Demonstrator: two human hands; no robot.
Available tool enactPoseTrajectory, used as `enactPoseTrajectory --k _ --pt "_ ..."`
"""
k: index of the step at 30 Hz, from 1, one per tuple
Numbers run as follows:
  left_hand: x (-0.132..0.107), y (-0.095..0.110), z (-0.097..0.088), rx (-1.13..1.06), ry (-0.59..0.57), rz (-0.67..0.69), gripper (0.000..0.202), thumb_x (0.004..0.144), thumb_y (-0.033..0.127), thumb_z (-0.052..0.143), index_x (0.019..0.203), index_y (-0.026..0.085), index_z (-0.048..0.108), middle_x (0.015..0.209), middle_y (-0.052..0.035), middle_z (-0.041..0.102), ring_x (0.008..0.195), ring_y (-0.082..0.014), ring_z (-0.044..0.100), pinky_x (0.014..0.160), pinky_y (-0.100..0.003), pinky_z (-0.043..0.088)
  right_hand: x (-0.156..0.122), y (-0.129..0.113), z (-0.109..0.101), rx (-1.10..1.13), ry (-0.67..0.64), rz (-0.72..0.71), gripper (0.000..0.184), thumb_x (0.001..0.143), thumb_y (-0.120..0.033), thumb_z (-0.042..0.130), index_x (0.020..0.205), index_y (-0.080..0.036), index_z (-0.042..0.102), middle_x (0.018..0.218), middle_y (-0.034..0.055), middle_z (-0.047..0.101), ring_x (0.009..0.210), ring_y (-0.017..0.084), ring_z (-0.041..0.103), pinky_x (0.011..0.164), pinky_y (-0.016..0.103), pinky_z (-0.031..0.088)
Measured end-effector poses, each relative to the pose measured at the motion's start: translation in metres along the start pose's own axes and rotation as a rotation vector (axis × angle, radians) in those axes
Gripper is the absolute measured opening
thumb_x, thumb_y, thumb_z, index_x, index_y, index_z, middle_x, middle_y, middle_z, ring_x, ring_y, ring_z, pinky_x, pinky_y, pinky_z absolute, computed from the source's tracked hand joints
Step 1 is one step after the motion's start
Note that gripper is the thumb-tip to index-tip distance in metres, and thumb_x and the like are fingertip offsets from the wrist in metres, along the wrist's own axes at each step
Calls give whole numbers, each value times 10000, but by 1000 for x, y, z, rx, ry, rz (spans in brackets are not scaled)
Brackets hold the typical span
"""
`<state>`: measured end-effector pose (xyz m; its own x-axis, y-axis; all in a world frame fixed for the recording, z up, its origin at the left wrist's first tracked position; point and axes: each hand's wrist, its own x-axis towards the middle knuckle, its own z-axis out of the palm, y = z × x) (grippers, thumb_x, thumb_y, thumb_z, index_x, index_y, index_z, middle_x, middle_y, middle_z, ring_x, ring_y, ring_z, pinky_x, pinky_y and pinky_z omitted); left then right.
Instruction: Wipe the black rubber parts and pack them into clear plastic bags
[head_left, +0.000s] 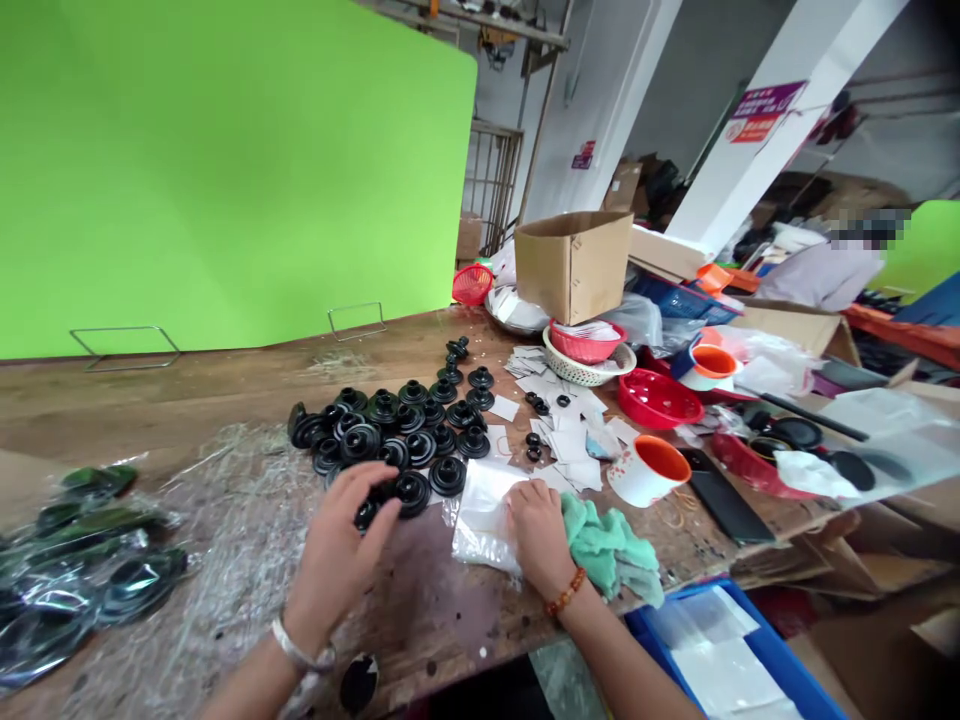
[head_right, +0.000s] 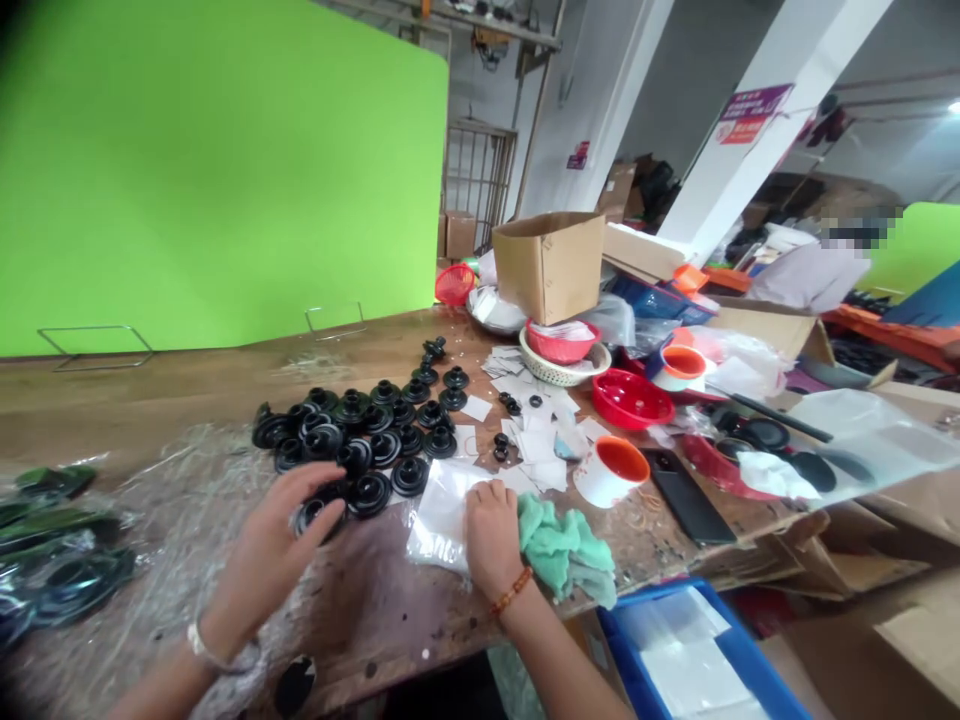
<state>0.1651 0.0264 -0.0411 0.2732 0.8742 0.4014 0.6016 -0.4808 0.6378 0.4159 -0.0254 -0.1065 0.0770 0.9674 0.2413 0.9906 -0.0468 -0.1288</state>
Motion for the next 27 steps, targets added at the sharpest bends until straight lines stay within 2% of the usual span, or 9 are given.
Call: enactPoseTrajectory --k 4,7,9,11,14,16,19,22,27 --pt "-51 17 17 -186 -154 -113 214 869 321 523 1038 239 624 1094 -65 639 1036 -226 589 928 -388 471 -2 1 2 165 71 22 117 819 -101 480 859 -127 587 895 96 608 882 234 526 785 354 385" --pt "-72 20 31 -268 -219 -194 194 877 297 513 1015 236 636 1039 -57 667 986 -215 617 893 -374 498 -3 1 2 364 49 84 57 785 -159 505 822 -156 548 804 50 597 782 193 554 724 299 411" --pt "-79 21 39 -263 -232 -204 201 882 271 505 1024 224 638 1050 -67 672 992 -215 621 899 -377 503 -2 0 1 480 30 150 112 790 -258 535 855 -167 540 795 34 609 714 177 566 673 280 424" --pt "-82 22 48 -197 -257 -139 241 874 228 511 1083 219 631 1135 -80 655 1084 -231 587 964 -410 472 -1 0 0 558 7 210 230 821 -353 512 942 -161 547 829 41 636 635 161 568 625 278 432" --pt "-83 25 62 -50 -354 46 405 825 163 573 1222 248 574 1341 -75 542 1298 -276 414 1056 -472 391 1 -2 0 604 -32 235 326 838 -372 474 1044 -141 576 850 62 669 581 158 574 603 293 448" --pt "-83 27 71 49 -421 141 529 783 162 637 1289 266 523 1436 -80 441 1364 -312 305 1070 -511 366 1 -4 -1 604 -70 206 297 803 -320 509 1009 -139 622 803 61 676 619 177 593 626 304 459" --pt "-85 26 81 184 -460 195 609 742 216 705 1315 259 505 1475 -125 372 1363 -371 283 1060 -566 347 0 -6 -7 614 -98 109 185 792 -229 497 840 -162 662 773 58 667 703 192 602 675 309 458" --pt "-89 22 85 241 -448 232 608 764 250 688 1336 271 481 1489 -133 344 1357 -379 293 1053 -572 350 0 -6 -22 547 57 38 208 857 -219 438 798 -173 632 809 65 647 789 204 573 741 331 437" --pt "-94 16 89 173 -429 221 584 815 252 622 1365 310 433 1518 -92 296 1384 -357 238 1077 -579 301 1 -3 -66 417 544 45 170 909 -235 403 887 -167 557 895 90 588 892 226 517 836 378 395"
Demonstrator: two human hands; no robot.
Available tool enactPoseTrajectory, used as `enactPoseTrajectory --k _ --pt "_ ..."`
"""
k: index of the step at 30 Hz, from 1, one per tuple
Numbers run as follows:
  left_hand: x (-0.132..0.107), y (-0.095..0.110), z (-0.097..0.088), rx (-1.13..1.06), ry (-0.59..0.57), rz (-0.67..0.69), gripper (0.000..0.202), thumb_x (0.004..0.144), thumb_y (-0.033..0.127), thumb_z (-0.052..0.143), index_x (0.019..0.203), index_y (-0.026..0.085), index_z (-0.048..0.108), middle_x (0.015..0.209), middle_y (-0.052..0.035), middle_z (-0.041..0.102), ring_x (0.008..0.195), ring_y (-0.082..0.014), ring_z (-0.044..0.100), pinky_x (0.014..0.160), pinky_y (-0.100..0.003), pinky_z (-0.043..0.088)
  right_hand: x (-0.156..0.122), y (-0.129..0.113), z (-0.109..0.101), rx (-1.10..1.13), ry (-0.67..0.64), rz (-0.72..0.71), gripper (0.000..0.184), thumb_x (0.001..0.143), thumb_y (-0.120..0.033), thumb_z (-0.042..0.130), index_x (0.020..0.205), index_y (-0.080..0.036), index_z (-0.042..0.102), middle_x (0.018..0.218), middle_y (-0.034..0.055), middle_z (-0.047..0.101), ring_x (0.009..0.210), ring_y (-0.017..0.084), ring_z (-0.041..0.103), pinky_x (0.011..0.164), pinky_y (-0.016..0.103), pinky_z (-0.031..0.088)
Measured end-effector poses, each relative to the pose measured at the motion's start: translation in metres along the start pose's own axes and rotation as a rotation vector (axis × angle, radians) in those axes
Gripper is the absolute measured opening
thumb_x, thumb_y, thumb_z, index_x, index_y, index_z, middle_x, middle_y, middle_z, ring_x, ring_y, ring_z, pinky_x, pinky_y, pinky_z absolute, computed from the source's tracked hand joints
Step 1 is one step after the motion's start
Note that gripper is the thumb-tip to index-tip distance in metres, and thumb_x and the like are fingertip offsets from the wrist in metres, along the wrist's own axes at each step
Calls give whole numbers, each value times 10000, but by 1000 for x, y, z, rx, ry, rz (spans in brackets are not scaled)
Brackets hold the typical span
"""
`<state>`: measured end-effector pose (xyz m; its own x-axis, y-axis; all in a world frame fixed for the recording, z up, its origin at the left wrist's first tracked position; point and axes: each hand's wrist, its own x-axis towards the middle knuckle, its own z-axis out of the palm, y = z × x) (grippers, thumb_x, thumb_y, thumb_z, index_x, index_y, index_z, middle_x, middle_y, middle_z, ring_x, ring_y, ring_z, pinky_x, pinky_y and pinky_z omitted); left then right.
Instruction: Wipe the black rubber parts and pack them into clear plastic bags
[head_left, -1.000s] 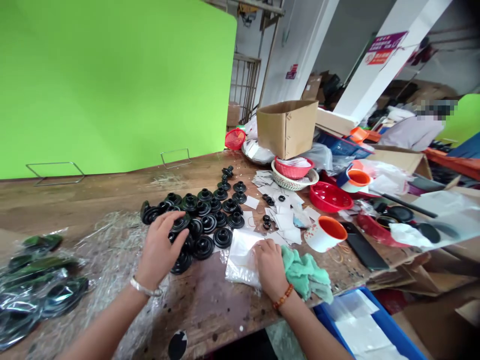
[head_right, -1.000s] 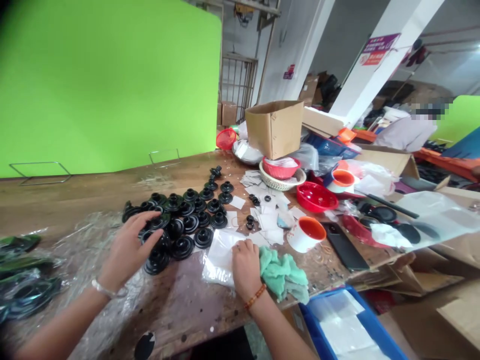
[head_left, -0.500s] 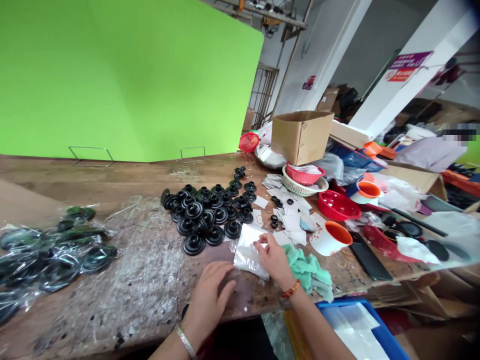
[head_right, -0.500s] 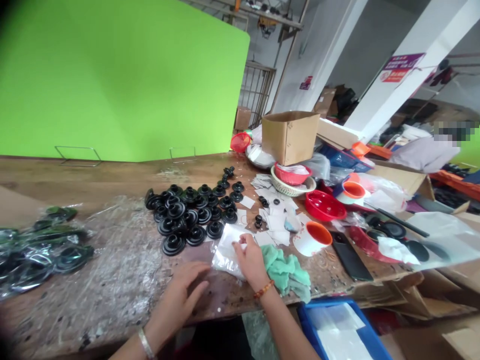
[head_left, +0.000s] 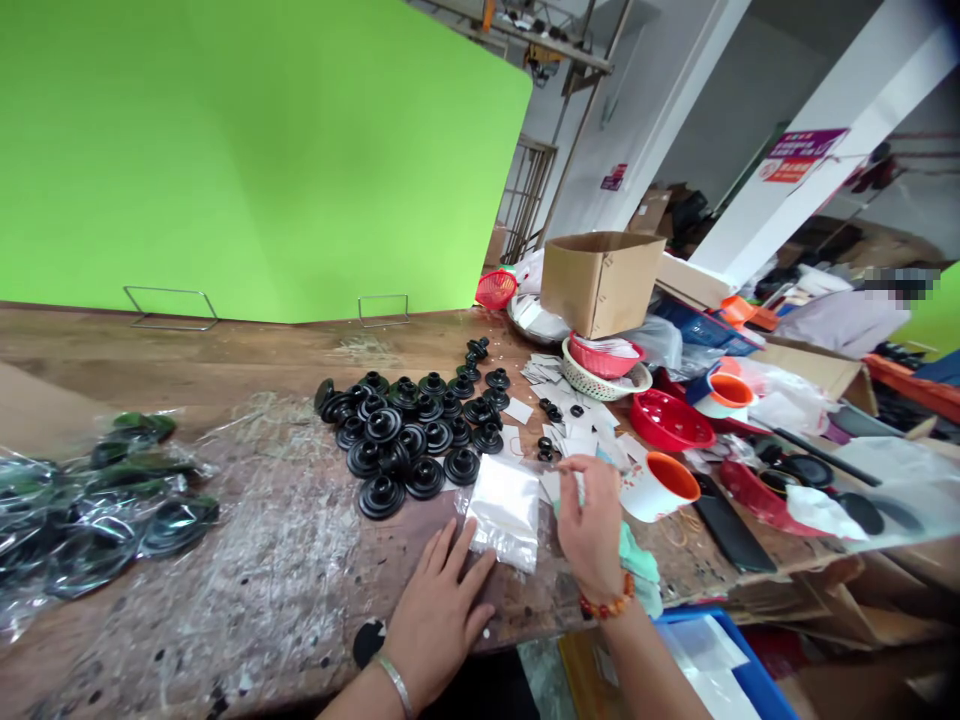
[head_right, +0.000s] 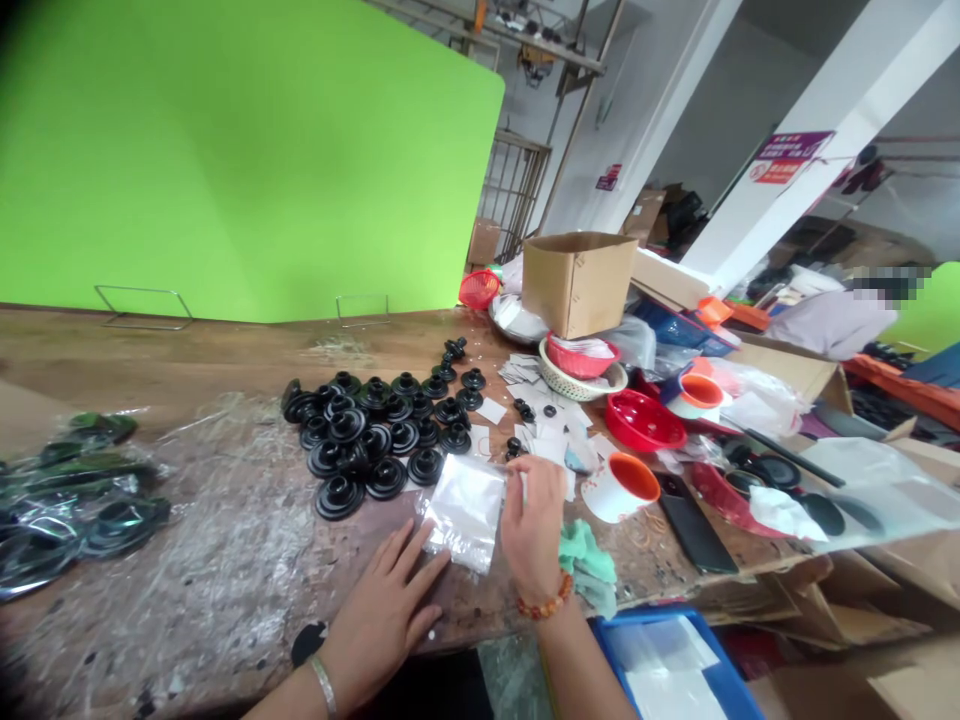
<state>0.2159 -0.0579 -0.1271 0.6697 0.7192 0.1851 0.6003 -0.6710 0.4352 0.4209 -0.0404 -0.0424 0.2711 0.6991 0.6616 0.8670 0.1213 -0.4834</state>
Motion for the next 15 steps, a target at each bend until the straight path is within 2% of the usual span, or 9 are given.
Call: enactPoseTrajectory --k 2,3,7,8,10,11,12,13,15 --pt "1 -1 -4 -114 10 -35 582 814 246 619 1362 309 433 1513 -90 309 1386 -346 241 1084 -574 290 6 -10 -12 66 44 32 152 916 -231 406 924 -170 545 905 81 583 882 208 537 819 345 409" --pt "3 -1 -9 -198 39 -66 602 813 247 619 1376 293 413 1508 -101 315 1383 -333 258 1088 -556 295 6 -16 -16 117 -17 53 147 918 -233 415 931 -174 549 889 69 590 854 194 551 792 321 419" --pt "14 -4 -56 -539 242 -179 750 777 333 657 1433 219 312 1493 -141 327 1354 -291 331 1105 -476 296 -2 -44 -17 420 -540 110 124 885 -225 507 847 -183 617 781 20 633 735 146 578 702 253 432" --pt "17 -6 -70 -600 248 -186 736 750 362 679 1406 230 372 1463 -128 385 1323 -297 378 1094 -468 313 -6 -50 -14 509 -643 154 118 870 -224 535 817 -178 630 758 13 638 711 137 578 686 243 434" --pt "22 -8 -94 -703 151 -234 471 736 391 678 1185 259 625 1247 -89 617 1141 -295 559 1006 -420 419 -11 -59 -6 670 -768 291 127 837 -249 587 761 -162 640 676 -3 619 628 118 559 611 224 425" --pt "23 -10 -102 -740 105 -285 317 731 413 671 1003 257 719 1078 -76 700 1015 -289 622 933 -391 469 -13 -62 -1 728 -792 361 158 823 -277 609 727 -154 636 619 -14 589 573 106 531 556 213 403" --pt "23 -12 -106 -770 86 -352 253 712 436 676 866 249 751 944 -68 732 909 -284 650 853 -363 502 -14 -64 3 767 -792 412 196 809 -308 626 696 -149 629 575 -26 554 534 94 497 515 204 373" --pt "23 -13 -108 -790 92 -416 246 689 458 684 786 244 756 842 -57 736 825 -273 656 775 -334 517 -14 -65 8 795 -770 439 220 803 -331 631 684 -146 627 562 -33 532 521 86 471 497 198 350" --pt "20 -15 -103 -794 154 -517 284 659 499 686 752 237 747 698 -29 700 699 -238 628 631 -279 497 -15 -67 15 826 -702 438 208 814 -333 612 729 -146 643 617 -27 549 561 83 467 523 195 351"
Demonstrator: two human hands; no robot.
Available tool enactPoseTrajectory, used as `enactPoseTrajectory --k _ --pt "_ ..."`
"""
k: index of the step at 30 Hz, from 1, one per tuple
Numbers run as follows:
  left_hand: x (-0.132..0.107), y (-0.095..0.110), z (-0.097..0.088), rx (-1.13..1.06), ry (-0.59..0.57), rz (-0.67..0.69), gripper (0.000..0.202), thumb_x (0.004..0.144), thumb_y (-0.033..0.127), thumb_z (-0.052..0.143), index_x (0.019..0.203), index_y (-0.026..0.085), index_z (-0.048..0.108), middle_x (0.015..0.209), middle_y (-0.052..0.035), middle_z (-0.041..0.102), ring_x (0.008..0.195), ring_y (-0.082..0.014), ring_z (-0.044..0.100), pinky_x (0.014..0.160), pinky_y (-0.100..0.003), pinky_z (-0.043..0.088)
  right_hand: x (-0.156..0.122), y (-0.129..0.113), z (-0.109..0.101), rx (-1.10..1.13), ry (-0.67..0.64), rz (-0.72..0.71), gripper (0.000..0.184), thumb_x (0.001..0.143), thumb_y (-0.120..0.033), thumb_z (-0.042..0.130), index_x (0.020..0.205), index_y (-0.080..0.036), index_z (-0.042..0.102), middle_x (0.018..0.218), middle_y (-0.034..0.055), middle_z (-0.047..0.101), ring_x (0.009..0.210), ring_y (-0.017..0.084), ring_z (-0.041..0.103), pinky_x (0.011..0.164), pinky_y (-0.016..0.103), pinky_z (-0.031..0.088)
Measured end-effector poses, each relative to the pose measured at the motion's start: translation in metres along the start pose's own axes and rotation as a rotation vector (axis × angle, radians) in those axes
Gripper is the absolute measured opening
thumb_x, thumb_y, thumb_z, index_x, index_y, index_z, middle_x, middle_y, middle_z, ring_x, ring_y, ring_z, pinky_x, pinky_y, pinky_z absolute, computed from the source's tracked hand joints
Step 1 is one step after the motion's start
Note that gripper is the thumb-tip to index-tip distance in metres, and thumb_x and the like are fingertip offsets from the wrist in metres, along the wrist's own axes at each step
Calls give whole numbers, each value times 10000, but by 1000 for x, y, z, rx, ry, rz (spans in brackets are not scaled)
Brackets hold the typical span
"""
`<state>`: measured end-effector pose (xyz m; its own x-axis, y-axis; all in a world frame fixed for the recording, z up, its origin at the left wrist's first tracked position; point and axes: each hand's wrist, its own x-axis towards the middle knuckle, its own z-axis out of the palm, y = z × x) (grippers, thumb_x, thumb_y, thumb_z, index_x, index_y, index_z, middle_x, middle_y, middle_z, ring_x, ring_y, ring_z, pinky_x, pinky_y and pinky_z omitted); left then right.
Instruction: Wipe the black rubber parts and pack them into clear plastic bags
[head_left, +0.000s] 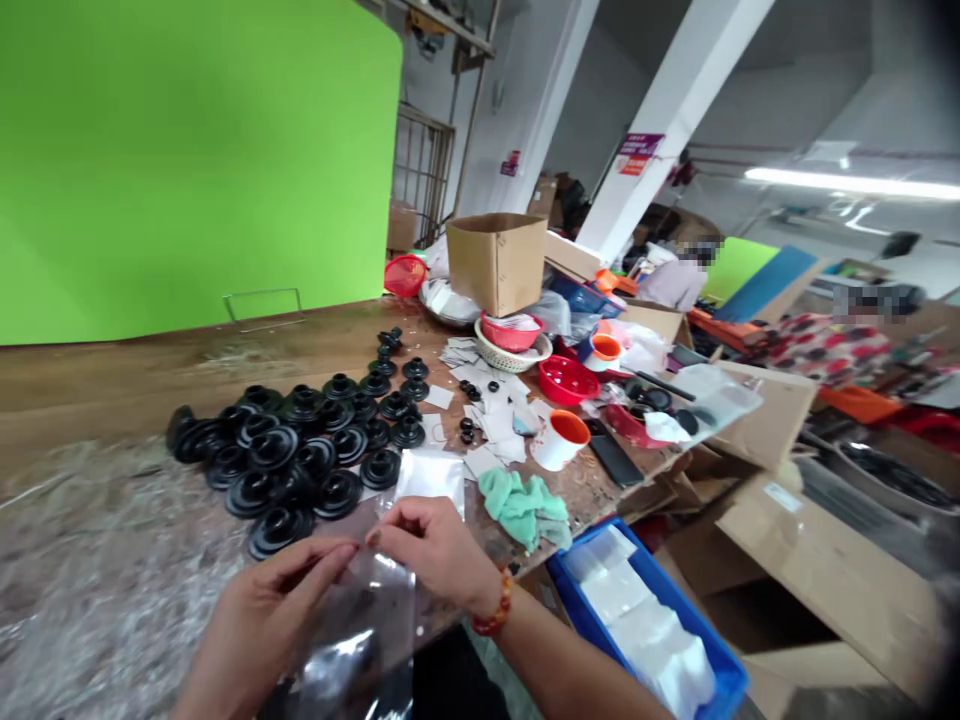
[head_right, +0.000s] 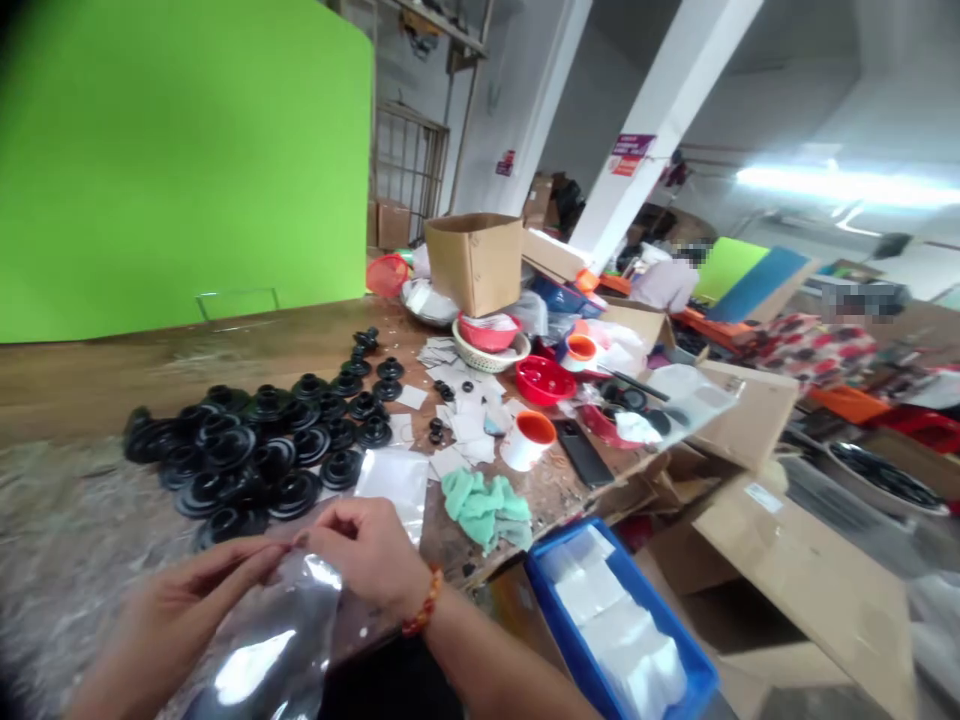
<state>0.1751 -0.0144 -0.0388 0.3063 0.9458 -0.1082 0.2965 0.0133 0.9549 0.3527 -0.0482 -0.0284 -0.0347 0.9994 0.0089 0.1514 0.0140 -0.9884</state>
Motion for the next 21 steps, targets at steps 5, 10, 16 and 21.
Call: enactPoseTrajectory --k 5,10,16,21 --pt "-5 -17 8 102 115 -19 424 724 584 564 533 207 600 453 22 463 470 -150 423 458 -234 333 2 8 12 -86 -45 8 314 881 -333 502 628 -159 566 548 -45 476 534 77 411 518 197 319" --pt "1 -19 0 59 41 -52 426 653 608 604 518 205 582 496 15 522 524 -166 483 502 -233 379 6 14 18 -7 11 -34 293 837 -357 576 618 -163 563 638 -20 524 627 94 452 544 200 334" --pt "-3 -19 -4 -195 105 -142 318 656 516 688 746 211 681 641 15 618 616 -164 518 569 -228 424 7 19 30 735 -294 371 397 745 -516 649 668 -207 411 458 -82 433 377 56 298 364 166 173" --pt "-5 -18 -11 -711 -52 -251 284 716 467 692 719 201 593 716 25 578 631 -130 520 598 -235 459 8 34 36 347 -374 383 441 829 -544 522 593 -173 494 439 -53 452 370 59 353 364 183 218"
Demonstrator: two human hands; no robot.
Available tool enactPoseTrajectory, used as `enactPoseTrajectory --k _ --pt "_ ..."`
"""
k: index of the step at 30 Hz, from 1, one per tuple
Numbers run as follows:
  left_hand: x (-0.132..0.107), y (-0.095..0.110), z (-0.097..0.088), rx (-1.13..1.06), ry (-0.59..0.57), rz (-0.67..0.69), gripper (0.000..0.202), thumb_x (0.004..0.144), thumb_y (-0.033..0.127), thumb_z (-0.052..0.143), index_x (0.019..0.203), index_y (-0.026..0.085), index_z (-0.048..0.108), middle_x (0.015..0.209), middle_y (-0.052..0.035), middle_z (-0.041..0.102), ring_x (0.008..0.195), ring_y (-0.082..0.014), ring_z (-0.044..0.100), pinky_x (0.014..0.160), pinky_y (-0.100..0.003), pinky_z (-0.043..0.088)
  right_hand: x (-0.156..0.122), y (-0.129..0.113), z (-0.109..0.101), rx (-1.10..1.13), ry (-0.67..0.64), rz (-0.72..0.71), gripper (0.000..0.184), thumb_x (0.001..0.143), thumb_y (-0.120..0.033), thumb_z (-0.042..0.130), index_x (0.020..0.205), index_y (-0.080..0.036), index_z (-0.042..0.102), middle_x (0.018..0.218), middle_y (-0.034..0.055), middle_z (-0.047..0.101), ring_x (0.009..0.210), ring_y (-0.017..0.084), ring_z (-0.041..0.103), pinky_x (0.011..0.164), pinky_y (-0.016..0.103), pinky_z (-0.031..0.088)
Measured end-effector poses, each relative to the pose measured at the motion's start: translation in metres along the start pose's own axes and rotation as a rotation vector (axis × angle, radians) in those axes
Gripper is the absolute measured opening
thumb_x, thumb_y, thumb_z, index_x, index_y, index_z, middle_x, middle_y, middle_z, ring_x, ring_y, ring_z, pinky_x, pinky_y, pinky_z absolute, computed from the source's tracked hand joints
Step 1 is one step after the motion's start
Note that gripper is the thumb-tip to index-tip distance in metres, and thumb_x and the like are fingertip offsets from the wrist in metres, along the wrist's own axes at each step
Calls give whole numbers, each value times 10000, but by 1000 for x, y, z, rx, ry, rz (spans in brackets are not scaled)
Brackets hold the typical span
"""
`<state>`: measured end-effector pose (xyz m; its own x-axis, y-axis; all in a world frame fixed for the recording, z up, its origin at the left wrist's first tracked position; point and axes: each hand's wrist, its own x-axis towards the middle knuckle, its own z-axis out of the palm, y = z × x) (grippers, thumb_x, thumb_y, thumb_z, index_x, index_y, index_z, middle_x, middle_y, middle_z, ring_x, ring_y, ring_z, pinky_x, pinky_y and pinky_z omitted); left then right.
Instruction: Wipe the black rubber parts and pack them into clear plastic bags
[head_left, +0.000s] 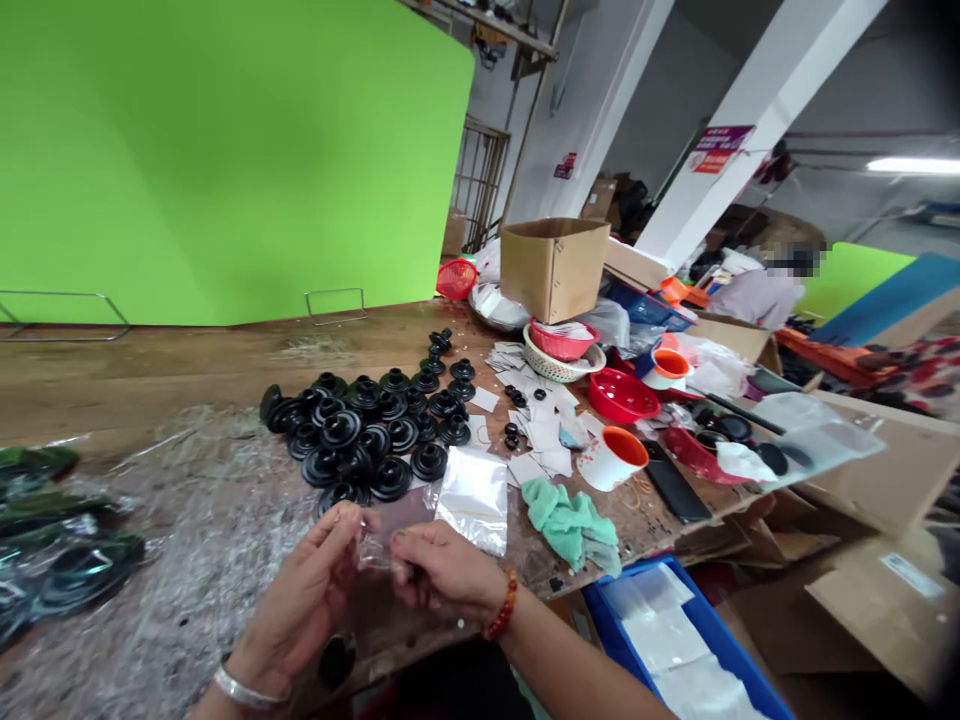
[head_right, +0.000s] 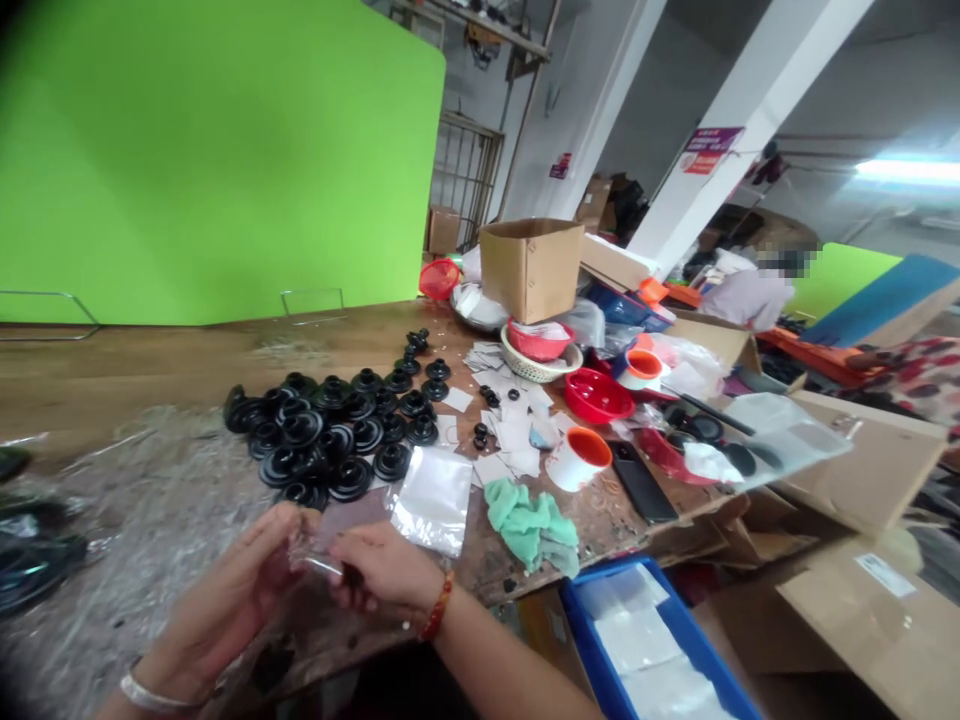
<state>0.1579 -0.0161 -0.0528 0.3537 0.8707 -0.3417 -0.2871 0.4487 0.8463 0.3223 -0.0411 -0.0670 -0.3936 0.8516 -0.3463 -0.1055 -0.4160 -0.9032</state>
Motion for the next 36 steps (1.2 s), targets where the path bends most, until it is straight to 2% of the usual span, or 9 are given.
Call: enactPoseTrajectory --k 2,5,11,16,22,27,30,33,36 --pt "-1 4 -4 -65 -65 -30 305 720 406 714 649 184 518 689 35 539 606 -108 500 570 -211 439 3 0 -4 -181 112 -109 414 833 -509 540 644 -144 593 529 -30 514 421 56 395 405 188 265" --pt "-1 5 -7 -101 -56 -55 363 714 332 743 616 173 431 639 52 489 563 -77 457 531 -175 398 5 -6 -7 -70 179 -241 329 801 -462 612 781 -138 666 618 -23 534 485 62 417 451 195 302" --pt "1 -4 5 -142 -106 -70 367 727 365 734 674 189 416 584 66 474 497 -69 422 482 -168 346 5 -8 1 430 -14 -122 332 748 -431 680 645 -160 519 589 -25 518 453 62 363 370 171 208" --pt "0 -1 6 131 -165 -3 304 774 370 688 643 152 521 608 32 483 556 -81 428 526 -178 345 6 -1 -2 414 -5 -181 382 757 -405 684 565 -169 453 511 -51 451 433 58 325 401 183 268" --pt "-7 3 -4 -230 -282 9 315 797 426 638 667 182 488 646 38 469 566 -92 415 559 -207 360 5 -3 -10 381 -28 -193 371 710 -412 718 563 -154 495 566 -15 526 531 86 434 534 213 359" --pt "2 6 -12 311 -160 105 194 802 358 650 780 167 626 711 16 541 643 -101 443 599 -195 347 23 -16 -40 -158 254 -298 236 841 -335 547 723 -156 645 717 31 625 593 121 500 541 237 392" --pt "4 5 -13 532 -105 207 162 812 338 623 841 180 644 750 6 577 694 -129 484 640 -219 376 43 -23 -67 -717 502 -531 255 826 -123 492 998 -180 672 1046 78 642 923 186 555 812 322 444" --pt "3 1 -11 657 -73 299 119 824 304 590 838 196 637 741 5 594 694 -146 515 651 -239 401 59 -23 -84 -1147 440 -597 398 789 9 436 1065 -174 656 1123 99 618 1029 209 505 915 371 410" --pt "-1 1 -8 795 -8 376 105 838 274 564 843 208 646 791 -9 635 727 -159 559 675 -253 422 60 -25 -84 -1246 401 -624 353 808 7 432 1019 -160 660 1021 100 638 975 214 512 884 369 433"
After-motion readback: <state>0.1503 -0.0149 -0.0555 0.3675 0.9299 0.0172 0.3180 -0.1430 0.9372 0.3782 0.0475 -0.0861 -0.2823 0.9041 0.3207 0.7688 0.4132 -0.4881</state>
